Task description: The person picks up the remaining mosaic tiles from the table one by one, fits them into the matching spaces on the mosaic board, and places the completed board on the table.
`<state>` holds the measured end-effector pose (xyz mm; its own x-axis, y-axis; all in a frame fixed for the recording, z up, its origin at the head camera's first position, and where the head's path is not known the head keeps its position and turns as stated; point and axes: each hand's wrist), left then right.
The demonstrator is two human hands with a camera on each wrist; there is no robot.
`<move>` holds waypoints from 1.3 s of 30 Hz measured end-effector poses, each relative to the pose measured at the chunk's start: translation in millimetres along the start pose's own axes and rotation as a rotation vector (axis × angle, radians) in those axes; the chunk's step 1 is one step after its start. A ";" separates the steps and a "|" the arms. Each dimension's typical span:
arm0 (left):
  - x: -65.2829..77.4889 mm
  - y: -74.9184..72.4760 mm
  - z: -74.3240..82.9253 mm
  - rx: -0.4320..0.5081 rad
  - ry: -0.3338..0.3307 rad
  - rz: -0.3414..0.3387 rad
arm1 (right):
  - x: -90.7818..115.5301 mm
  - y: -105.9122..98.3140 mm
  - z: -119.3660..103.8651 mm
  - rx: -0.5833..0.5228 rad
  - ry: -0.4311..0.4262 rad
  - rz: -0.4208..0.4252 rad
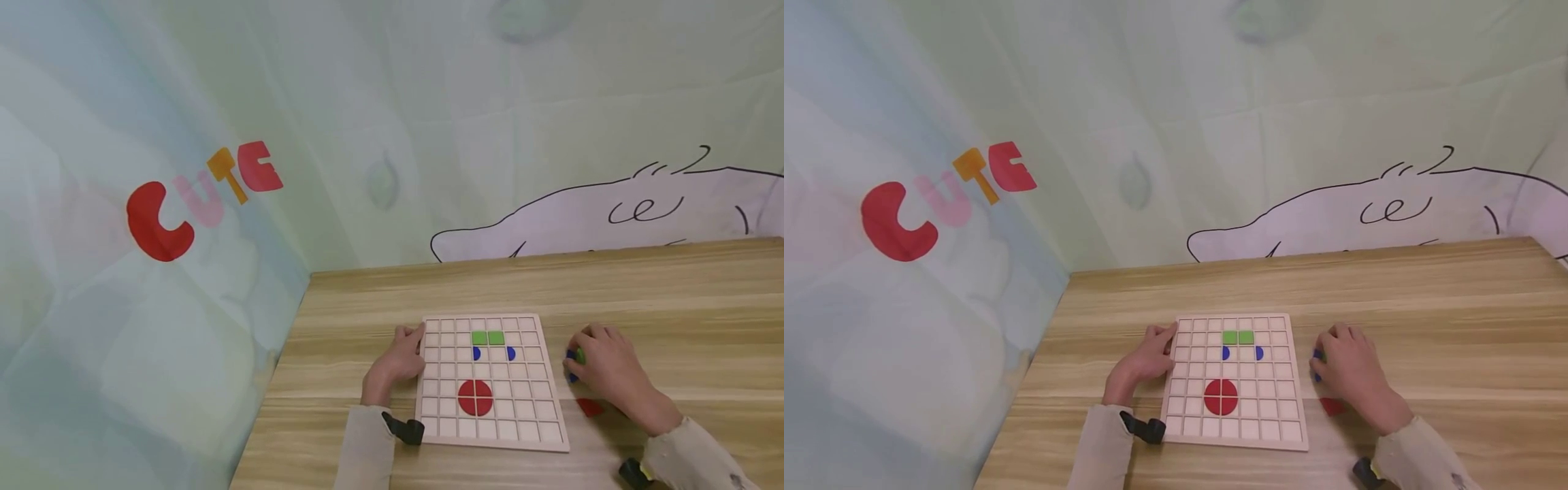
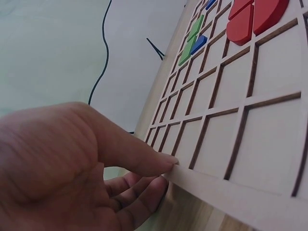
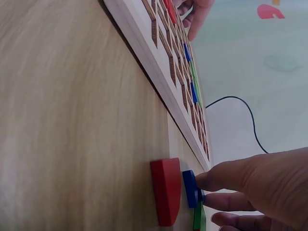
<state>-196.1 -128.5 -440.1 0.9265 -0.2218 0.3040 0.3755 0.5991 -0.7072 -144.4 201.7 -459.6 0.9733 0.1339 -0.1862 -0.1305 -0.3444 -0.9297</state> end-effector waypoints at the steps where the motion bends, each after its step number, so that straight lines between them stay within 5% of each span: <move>1: -0.2 0.2 -0.1 0.001 -0.001 0.000 | -0.1 -0.1 -0.1 -0.001 0.003 -0.001; 21: -1.8 1.9 -1.4 0.024 -0.026 -0.003 | -4.3 -5.9 -24.0 -0.042 -0.054 0.066; 39: -0.6 0.5 -1.2 0.047 -0.010 -0.009 | -14.8 8.8 -61.2 -0.087 -0.139 0.069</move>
<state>-196.5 -129.0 -441.4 0.9227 -0.2196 0.3169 0.3820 0.6325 -0.6739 -148.5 139.8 -445.6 0.9266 0.2320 -0.2960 -0.1733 -0.4351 -0.8835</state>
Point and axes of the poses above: each hand's wrist, its own x-axis away from the middle knuckle, its own y-axis out of the palm, z = x × y
